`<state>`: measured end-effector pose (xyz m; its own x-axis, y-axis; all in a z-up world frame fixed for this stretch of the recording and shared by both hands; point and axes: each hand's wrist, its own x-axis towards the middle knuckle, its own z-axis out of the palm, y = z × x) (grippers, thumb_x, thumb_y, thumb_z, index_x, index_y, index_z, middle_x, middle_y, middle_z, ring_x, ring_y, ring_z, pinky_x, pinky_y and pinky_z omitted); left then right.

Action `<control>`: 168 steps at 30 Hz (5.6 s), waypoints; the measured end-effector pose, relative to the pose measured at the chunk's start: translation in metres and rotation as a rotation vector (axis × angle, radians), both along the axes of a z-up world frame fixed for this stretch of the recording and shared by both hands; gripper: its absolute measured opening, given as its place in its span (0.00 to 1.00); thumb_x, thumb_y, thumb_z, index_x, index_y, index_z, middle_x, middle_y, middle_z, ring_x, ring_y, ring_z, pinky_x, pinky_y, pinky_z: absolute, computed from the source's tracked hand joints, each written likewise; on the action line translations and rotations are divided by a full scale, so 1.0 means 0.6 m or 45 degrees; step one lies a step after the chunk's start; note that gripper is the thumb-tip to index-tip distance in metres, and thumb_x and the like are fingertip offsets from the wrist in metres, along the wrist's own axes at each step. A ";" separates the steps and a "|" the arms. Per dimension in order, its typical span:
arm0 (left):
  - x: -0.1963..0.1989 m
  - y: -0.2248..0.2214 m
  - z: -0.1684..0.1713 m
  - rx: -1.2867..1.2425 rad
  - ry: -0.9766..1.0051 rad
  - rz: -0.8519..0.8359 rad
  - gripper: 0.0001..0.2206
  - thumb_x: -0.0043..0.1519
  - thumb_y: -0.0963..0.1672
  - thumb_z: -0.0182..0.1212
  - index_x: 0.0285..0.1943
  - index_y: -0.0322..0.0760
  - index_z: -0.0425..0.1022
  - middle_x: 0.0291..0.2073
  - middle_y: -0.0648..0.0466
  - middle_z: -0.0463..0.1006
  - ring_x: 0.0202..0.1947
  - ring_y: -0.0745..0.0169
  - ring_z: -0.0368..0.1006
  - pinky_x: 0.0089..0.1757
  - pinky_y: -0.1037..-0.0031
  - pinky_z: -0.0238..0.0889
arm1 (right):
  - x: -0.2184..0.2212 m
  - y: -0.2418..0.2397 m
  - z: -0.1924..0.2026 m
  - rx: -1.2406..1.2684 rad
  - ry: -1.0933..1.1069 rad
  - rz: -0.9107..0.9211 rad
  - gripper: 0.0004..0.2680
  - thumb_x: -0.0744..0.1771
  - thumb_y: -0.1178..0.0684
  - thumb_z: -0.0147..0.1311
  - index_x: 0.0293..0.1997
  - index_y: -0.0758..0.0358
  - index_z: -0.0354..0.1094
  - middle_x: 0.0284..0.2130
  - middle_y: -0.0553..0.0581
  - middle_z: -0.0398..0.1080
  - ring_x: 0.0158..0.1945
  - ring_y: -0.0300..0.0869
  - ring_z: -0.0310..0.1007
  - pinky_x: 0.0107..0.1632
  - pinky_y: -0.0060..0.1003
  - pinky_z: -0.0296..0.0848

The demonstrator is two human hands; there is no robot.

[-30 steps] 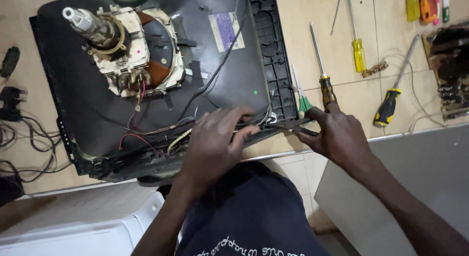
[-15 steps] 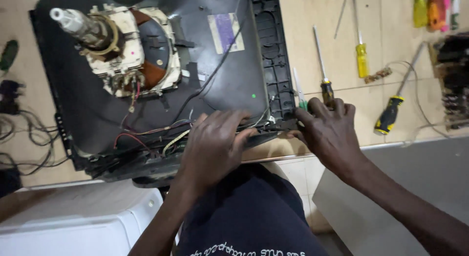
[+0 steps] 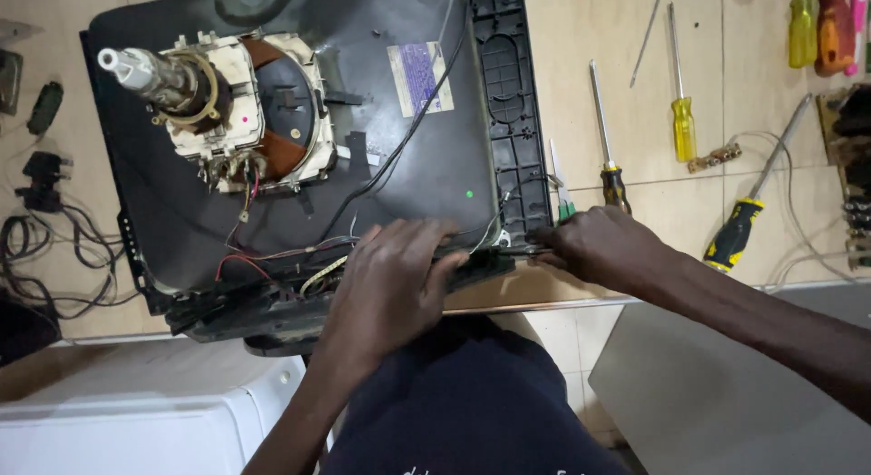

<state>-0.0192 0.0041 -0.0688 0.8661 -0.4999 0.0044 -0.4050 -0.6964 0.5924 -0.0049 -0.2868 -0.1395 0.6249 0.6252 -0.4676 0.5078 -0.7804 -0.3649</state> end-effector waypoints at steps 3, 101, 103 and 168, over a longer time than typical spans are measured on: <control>-0.002 0.001 0.002 0.022 0.071 0.019 0.14 0.66 0.50 0.57 0.56 0.42 0.76 0.35 0.46 0.79 0.41 0.36 0.77 0.42 0.49 0.68 | 0.025 -0.008 -0.031 0.027 0.096 -0.010 0.11 0.66 0.40 0.55 0.37 0.54 0.77 0.20 0.65 0.76 0.30 0.64 0.80 0.36 0.56 0.77; -0.157 -0.096 -0.007 -0.171 -0.655 0.915 0.04 0.68 0.36 0.58 0.47 0.31 0.78 0.48 0.48 0.79 0.60 0.44 0.70 0.59 0.57 0.66 | 0.016 0.019 0.042 0.262 0.617 -0.302 0.15 0.67 0.40 0.51 0.28 0.57 0.77 0.13 0.53 0.77 0.12 0.37 0.73 0.21 0.33 0.67; -0.156 -0.094 -0.007 -0.192 -0.681 0.891 0.05 0.68 0.36 0.55 0.45 0.31 0.78 0.47 0.48 0.79 0.60 0.45 0.70 0.58 0.57 0.67 | 0.016 0.029 0.046 0.336 1.056 -0.716 0.11 0.65 0.50 0.63 0.30 0.71 0.81 0.14 0.62 0.75 0.10 0.40 0.62 0.13 0.33 0.60; -0.124 -0.258 -0.072 0.679 -0.254 1.066 0.13 0.42 0.37 0.64 0.37 0.24 0.75 0.37 0.37 0.78 0.53 0.39 0.72 0.67 0.53 0.48 | -0.019 -0.036 -0.034 0.140 -0.195 -0.085 0.05 0.66 0.47 0.52 0.37 0.49 0.74 0.23 0.57 0.74 0.30 0.58 0.80 0.31 0.52 0.77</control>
<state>-0.0938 -0.1508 -0.1118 0.9469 0.2892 0.1409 0.2776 -0.9559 0.0963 -0.0165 -0.3082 -0.1599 0.7250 0.6224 -0.2950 0.5125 -0.7736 -0.3726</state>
